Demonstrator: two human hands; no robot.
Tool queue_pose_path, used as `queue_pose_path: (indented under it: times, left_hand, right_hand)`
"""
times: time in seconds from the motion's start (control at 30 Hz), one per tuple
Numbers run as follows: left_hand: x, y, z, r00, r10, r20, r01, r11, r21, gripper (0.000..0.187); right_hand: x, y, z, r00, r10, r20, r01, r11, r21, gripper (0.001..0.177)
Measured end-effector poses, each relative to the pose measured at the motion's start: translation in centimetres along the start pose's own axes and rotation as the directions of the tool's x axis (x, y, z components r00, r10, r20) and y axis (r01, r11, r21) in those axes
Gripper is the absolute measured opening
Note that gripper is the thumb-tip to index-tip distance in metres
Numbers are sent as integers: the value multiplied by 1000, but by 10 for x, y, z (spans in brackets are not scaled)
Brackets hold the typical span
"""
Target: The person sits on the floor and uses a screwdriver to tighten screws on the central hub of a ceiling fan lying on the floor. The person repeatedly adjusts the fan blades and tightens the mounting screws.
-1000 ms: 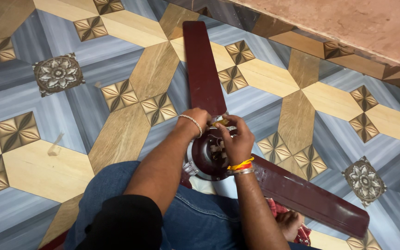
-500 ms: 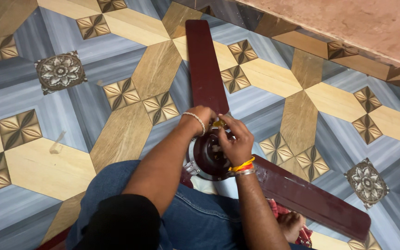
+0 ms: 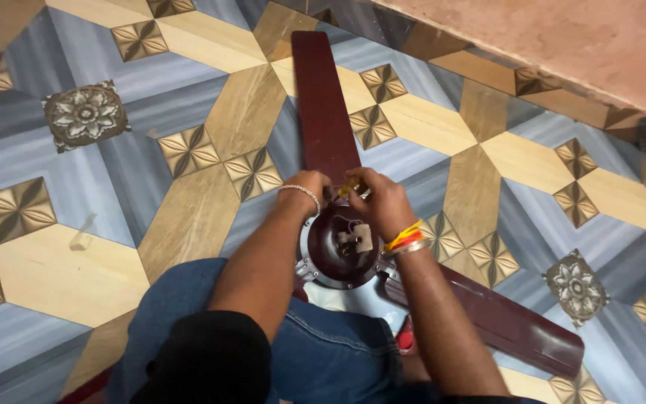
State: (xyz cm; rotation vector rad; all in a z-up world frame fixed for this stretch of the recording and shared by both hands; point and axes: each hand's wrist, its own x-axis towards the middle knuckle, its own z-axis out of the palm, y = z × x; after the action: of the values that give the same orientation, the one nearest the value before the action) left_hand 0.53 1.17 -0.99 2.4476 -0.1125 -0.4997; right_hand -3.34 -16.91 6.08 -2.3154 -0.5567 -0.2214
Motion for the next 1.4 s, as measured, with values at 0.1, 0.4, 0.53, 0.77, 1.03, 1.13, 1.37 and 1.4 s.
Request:
queue_pose_path:
  times: [0.1,0.4,0.53,0.77,1.03,1.13,1.37,1.4]
  left_hand:
    - [0,-3,11,988,-126,-91,125,992,-24,36]
    - [3,-8,38,993,-31,-118,-3,962,-274,32]
    - [0,-6,37,993,-105,-54,79,934,-349,31]
    - [3,-11,46,984,-174,-48,142,912,-385,28]
    - [28,-29,70,979,-180,-100,98,832,-546,36]
    - [26,-33,72,976,-200,-88,117,818,-563,36]
    - [18,-26,70,970,-226,-94,100,717,-690,27]
    - [16,-23,70,966,-246,-74,115,673,-731,26]
  right_hand:
    - [14,0,-13,974,-172,147,197,964,-180,24]
    - [42,7,-16,899,-56,433,304,793,-529,28]
    - [42,2,-13,862,77,501,262,779,-570,33]
    - [40,-7,-6,822,75,564,362,695,-621,32]
    - [56,-26,8,803,119,584,413,596,-689,28]
    - [61,-25,11,815,181,551,358,590,-724,30]
    - [49,-19,2,804,65,591,380,709,-594,20]
    - [47,-19,0,804,72,590,361,729,-582,19]
